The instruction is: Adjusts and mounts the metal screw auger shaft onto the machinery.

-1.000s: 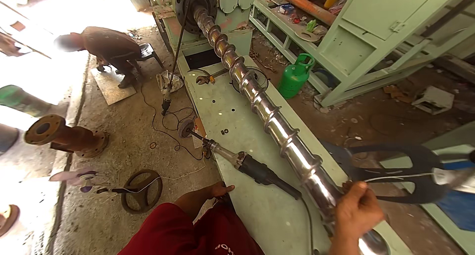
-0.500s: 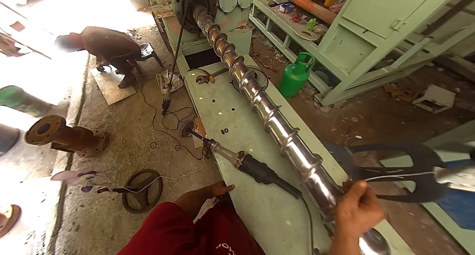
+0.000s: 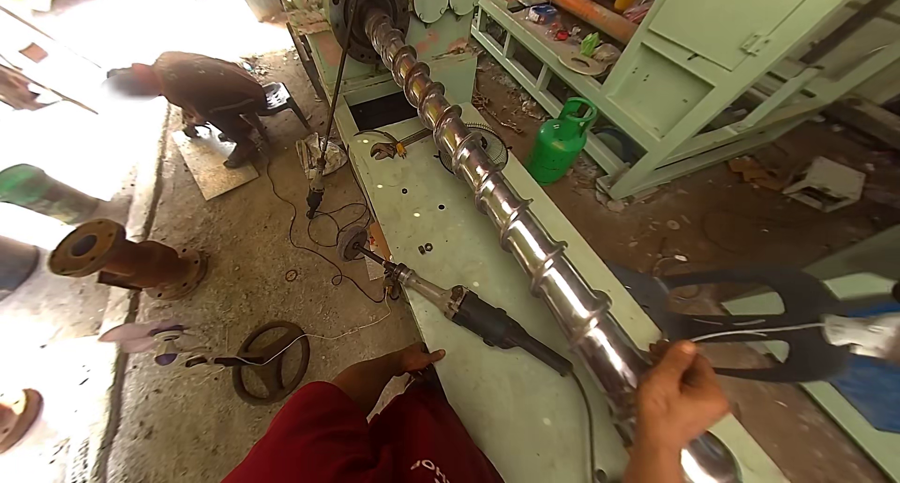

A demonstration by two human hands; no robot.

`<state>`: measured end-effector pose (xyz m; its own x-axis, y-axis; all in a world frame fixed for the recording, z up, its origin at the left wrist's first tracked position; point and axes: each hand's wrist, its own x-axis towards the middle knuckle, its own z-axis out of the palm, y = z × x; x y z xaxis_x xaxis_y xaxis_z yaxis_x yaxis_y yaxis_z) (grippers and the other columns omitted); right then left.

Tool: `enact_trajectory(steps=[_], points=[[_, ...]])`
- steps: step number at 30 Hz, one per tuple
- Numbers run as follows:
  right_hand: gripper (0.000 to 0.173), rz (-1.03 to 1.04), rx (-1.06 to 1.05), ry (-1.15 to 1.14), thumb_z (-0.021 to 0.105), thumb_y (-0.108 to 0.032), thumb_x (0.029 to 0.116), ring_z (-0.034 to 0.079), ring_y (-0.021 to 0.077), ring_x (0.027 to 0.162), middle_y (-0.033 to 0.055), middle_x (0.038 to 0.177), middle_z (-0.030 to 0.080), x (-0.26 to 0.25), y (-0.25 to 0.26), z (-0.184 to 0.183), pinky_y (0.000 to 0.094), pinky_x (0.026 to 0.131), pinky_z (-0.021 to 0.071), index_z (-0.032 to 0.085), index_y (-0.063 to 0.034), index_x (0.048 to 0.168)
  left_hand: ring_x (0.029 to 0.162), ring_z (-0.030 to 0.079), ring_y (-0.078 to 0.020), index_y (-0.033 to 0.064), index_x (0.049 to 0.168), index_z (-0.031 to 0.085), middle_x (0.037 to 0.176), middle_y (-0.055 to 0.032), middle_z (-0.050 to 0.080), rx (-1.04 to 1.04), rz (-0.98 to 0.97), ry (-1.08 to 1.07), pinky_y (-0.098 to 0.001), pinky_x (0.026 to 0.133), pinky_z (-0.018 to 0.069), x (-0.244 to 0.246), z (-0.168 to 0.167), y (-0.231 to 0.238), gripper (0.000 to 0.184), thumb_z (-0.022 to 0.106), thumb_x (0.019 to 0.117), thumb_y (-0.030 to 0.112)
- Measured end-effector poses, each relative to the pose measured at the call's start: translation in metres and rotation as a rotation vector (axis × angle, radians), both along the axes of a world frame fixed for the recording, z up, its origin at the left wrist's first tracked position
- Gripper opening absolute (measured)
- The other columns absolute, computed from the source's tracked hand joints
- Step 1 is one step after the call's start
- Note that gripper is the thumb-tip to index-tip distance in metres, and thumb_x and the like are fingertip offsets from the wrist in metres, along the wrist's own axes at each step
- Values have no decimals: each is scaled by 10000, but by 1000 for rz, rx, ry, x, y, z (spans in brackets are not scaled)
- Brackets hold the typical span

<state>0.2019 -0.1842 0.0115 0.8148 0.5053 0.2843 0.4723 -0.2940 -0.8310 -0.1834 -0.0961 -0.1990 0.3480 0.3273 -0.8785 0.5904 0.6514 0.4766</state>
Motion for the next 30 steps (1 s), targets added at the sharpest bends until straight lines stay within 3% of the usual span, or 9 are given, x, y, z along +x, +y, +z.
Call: enact_trajectory(steps=[30], points=[[461,-1,9,6,442,-304,1116,686,78,810,120,864,711,0,-1,-1,274,787,563,702,56,992,1019,714,-313,-16,1384,505,1199,-233,669,5,21,4,-481,895,596,-1,-4,-1,684,573,1022,560]])
